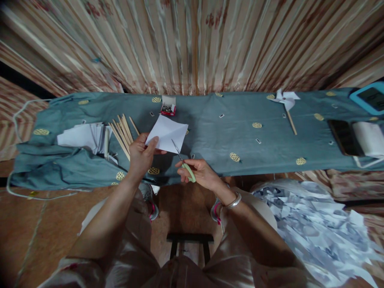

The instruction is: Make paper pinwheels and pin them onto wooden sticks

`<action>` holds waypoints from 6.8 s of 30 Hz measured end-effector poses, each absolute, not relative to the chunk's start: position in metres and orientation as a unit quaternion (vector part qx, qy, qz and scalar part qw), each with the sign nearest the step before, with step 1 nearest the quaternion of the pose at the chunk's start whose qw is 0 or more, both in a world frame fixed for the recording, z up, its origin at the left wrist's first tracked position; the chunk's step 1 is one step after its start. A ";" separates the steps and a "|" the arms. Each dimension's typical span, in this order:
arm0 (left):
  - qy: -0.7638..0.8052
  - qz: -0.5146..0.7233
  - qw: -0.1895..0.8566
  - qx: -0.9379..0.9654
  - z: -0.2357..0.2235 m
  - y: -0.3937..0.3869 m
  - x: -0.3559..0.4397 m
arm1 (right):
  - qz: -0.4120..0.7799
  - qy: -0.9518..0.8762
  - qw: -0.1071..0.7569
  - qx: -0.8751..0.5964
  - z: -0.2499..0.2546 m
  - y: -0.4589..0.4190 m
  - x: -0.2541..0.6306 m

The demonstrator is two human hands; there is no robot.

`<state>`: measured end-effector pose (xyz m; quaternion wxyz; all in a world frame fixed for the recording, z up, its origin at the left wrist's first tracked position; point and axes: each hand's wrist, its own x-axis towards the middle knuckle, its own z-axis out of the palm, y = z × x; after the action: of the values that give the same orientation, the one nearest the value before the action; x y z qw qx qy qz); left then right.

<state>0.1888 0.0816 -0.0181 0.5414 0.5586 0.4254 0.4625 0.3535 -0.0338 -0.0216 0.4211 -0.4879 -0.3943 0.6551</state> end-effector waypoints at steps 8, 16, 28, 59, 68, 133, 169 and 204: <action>0.426 0.458 0.548 0.555 -0.018 0.079 0.190 | 0.644 -0.406 0.423 -0.492 -0.020 -0.033 0.353; 0.425 0.453 0.554 0.555 -0.017 0.079 0.190 | 0.637 -0.407 0.417 -0.504 -0.016 -0.033 0.353; 0.424 0.453 0.555 0.554 -0.019 0.078 0.190 | 0.634 -0.407 0.423 -0.503 -0.018 -0.033 0.353; 0.435 0.481 0.578 0.496 -0.012 0.091 0.177 | 0.631 -0.412 0.397 -0.524 -0.013 -0.038 0.377; 0.408 0.385 0.609 0.561 -0.014 0.086 0.179 | 0.436 -0.314 0.580 -0.612 -0.026 -0.017 0.399; 0.433 0.479 0.632 0.429 -0.032 0.072 0.214 | 0.646 -0.382 0.425 -0.507 -0.021 -0.034 0.326; 0.432 0.467 0.645 0.424 -0.028 0.070 0.215 | 0.591 -0.405 0.437 -0.543 -0.031 -0.032 0.321; 0.436 0.444 0.623 0.475 -0.028 0.065 0.218 | 0.578 -0.389 0.442 -0.565 -0.031 -0.031 0.324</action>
<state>0.2177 0.0652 -0.0283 0.6226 0.4746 0.4361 0.4437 0.3243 -0.0310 -0.0312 0.4417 -0.5652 -0.3892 0.5779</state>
